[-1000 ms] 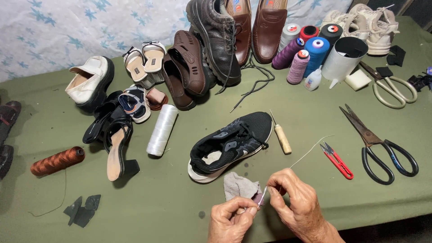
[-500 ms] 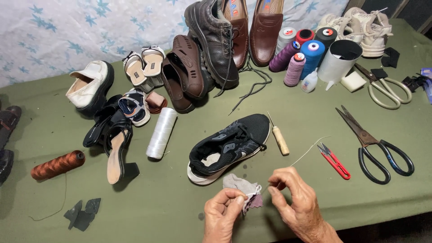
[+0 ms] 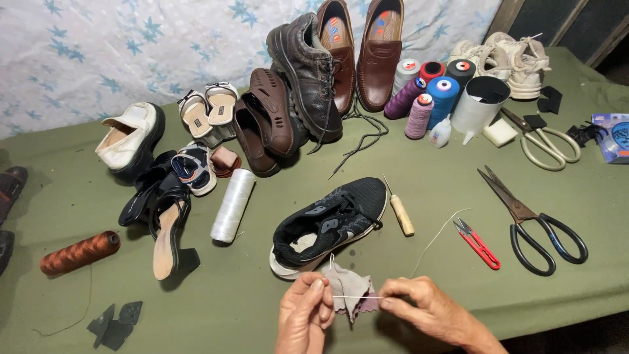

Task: Manually stitching the sole of a sneaker using an awl and thread on a repair bench.

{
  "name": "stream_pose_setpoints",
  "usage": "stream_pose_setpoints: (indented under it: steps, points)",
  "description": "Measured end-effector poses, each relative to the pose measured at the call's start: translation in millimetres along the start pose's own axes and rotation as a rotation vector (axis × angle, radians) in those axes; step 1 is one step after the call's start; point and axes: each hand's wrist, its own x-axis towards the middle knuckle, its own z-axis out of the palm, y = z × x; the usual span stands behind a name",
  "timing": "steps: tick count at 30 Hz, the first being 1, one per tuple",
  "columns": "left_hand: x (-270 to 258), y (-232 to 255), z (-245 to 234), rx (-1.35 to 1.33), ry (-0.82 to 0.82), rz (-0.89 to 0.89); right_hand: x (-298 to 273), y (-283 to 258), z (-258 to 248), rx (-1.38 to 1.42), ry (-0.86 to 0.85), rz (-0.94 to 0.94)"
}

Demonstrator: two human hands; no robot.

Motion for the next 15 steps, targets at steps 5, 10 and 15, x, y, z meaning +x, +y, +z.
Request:
stream_pose_setpoints:
  steps: [5, 10, 15]
  points:
    - [9, 14, -40, 0.042, 0.160, 0.083, -13, 23, -54, 0.108, 0.130, 0.337]
    - [14, 23, -85, 0.137, 0.207, 0.170, -13, 31, -100, 0.153, 0.266, 0.390]
    - [4, 39, -105, 0.233, 0.356, 0.202, -4, 43, -131, 0.143, 0.329, 0.424]
